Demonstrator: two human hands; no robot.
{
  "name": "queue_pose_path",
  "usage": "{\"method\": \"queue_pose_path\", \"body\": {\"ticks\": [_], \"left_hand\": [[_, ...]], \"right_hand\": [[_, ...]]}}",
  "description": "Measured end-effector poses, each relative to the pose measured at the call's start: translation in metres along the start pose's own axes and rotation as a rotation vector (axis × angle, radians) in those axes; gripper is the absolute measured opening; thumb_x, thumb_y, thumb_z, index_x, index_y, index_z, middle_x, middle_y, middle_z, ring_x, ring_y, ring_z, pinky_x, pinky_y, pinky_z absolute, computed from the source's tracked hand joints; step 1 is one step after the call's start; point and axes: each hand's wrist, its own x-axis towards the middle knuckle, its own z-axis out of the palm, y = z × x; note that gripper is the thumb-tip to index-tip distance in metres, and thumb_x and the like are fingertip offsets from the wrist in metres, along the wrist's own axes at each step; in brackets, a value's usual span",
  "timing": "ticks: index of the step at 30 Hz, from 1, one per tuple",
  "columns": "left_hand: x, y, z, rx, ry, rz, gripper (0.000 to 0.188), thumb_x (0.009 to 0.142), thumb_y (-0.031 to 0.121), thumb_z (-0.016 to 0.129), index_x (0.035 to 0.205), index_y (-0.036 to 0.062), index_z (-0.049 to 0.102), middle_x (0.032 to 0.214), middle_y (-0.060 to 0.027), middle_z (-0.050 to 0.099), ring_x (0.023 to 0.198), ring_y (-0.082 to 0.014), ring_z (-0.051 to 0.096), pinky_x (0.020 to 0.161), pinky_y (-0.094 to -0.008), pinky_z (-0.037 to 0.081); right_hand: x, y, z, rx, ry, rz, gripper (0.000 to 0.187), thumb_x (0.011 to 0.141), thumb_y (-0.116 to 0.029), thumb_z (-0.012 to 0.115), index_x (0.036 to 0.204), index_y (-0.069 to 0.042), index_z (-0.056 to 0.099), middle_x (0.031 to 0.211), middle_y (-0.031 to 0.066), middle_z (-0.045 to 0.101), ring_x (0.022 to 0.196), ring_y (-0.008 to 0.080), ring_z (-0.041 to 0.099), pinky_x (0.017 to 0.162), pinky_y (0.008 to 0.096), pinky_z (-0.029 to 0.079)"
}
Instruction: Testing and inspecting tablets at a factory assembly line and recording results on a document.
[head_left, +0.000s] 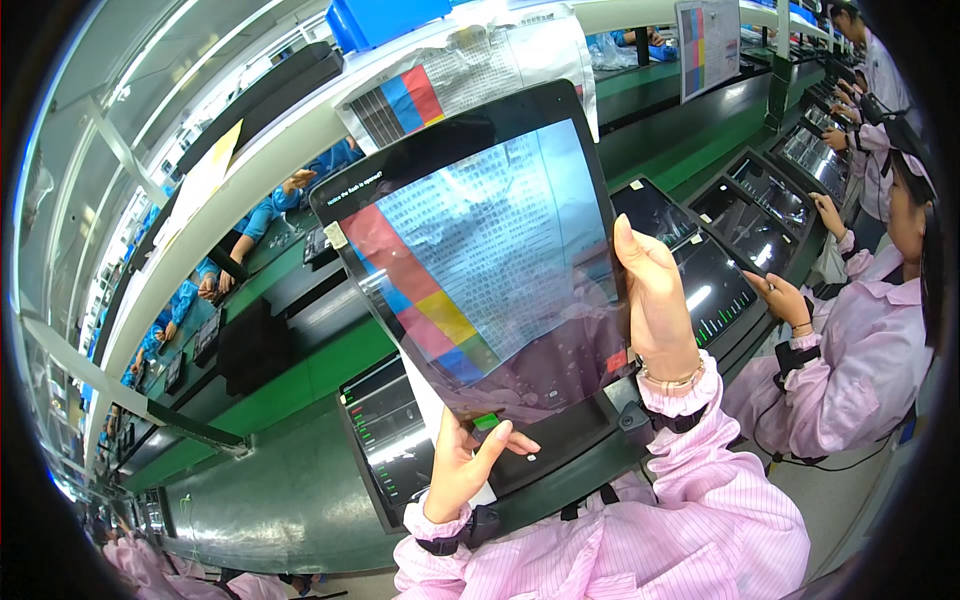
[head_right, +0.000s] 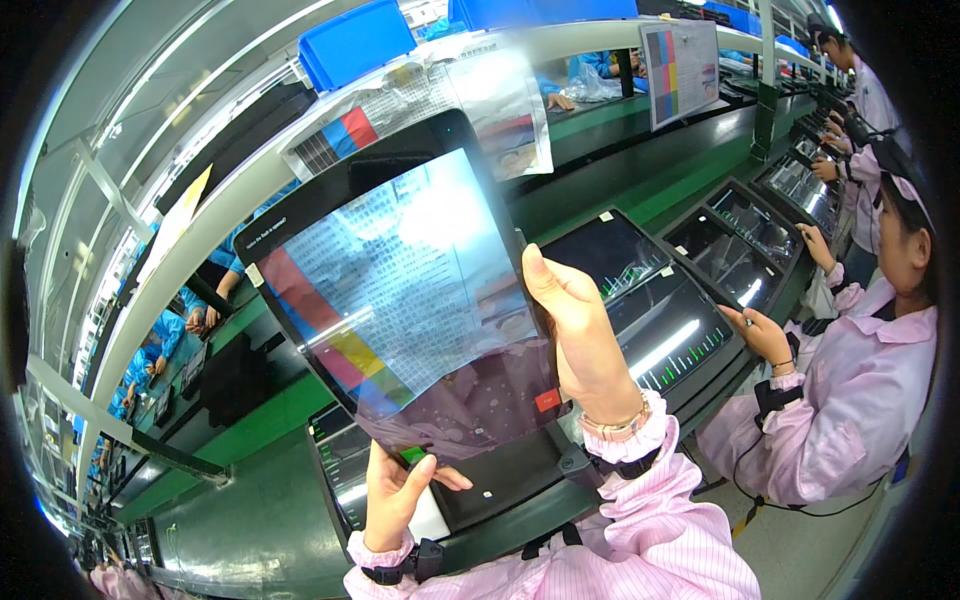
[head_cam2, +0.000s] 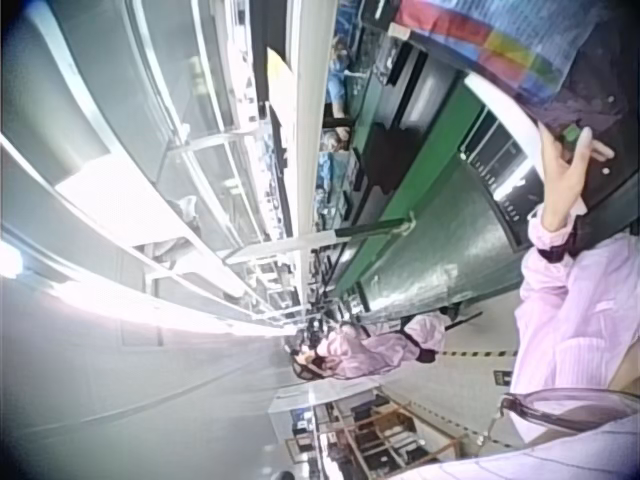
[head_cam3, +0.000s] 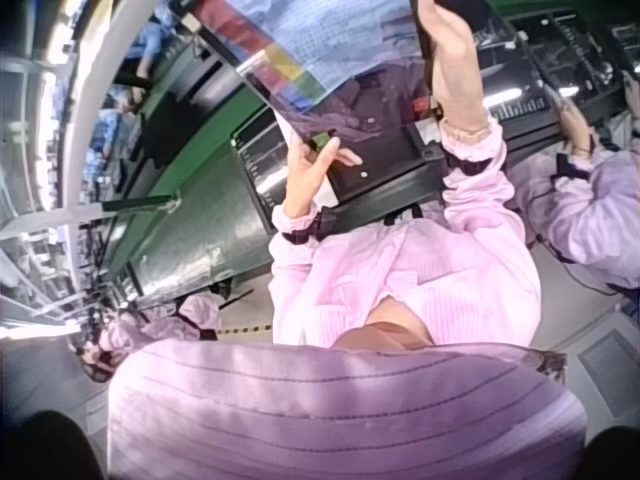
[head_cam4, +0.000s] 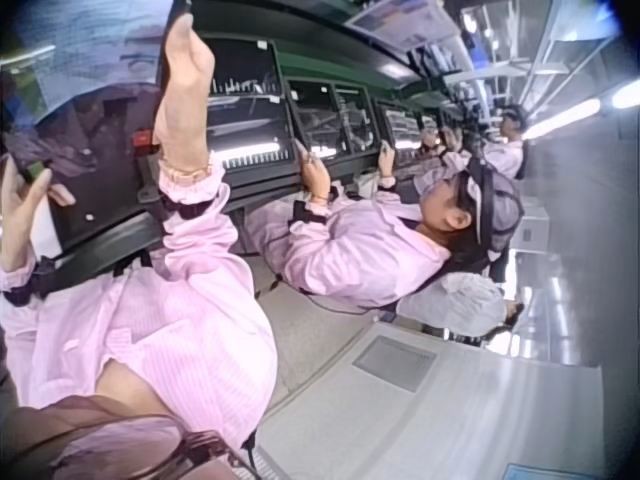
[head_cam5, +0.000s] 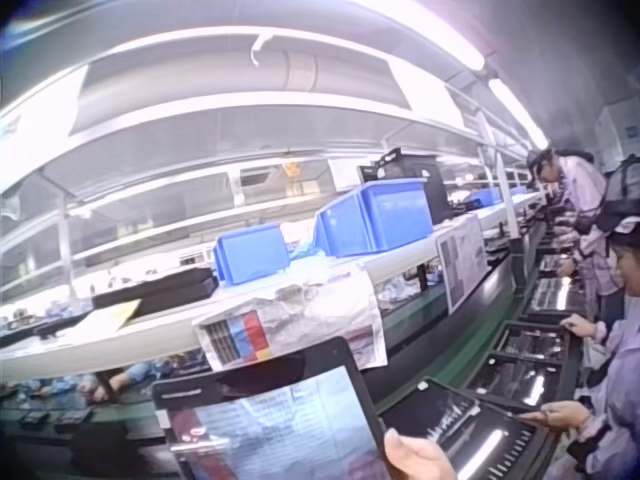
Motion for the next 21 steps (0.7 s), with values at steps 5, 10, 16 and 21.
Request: {"method": "queue_pose_path", "body": {"ticks": [5, 10, 16, 21], "left_hand": [[-0.001, 0.0, -0.002, -0.013, 0.016, -0.019, 0.037, 0.091, 0.0, 0.049, 0.122, -0.0025, 0.028, 0.108, -0.0185, 0.052, 0.082, -0.0281, 0.066, 0.068, -0.0338, 0.056], [-0.002, -0.011, -0.014, 0.08, 0.032, 0.059, 0.04, 0.089, 0.002, 0.055, 0.122, -0.0023, 0.034, 0.11, -0.0137, 0.054, 0.098, -0.0228, 0.061, 0.075, -0.0311, 0.053], [0.007, 0.013, -0.014, 0.12, 0.085, 0.131, 0.062, 0.084, 0.0, 0.062, 0.136, -0.0003, 0.028, 0.128, -0.0101, 0.047, 0.115, -0.0184, 0.048, 0.1, -0.0316, 0.035], [0.018, 0.032, -0.022, 0.097, 0.139, 0.218, 0.056, 0.085, -0.002, 0.058, 0.133, -0.0032, 0.028, 0.129, -0.0125, 0.043, 0.12, -0.0191, 0.042, 0.101, -0.0302, 0.032]], "right_hand": [[0.0, 0.002, -0.001, -0.001, 0.003, -0.001, 0.038, 0.097, -0.03, 0.046, 0.105, 0.004, 0.06, 0.099, 0.0076, 0.065, 0.089, 0.0116, 0.06, 0.08, 0.0248, 0.046], [-0.004, 0.007, -0.001, -0.008, -0.004, 0.016, 0.039, 0.097, -0.031, 0.045, 0.107, 0.005, 0.059, 0.099, 0.0079, 0.064, 0.087, 0.0122, 0.06, 0.08, 0.0251, 0.046], [-0.014, 0.02, -0.004, -0.043, 0.04, 0.029, 0.037, 0.098, -0.028, 0.043, 0.112, 0.003, 0.057, 0.105, 0.0083, 0.063, 0.095, 0.0136, 0.059, 0.085, 0.026, 0.045], [-0.02, 0.034, 0.004, -0.099, -0.006, 0.017, 0.046, 0.098, -0.026, 0.042, 0.133, 0.003, 0.04, 0.128, 0.0097, 0.051, 0.117, 0.0153, 0.048, 0.099, 0.0275, 0.036]]}}
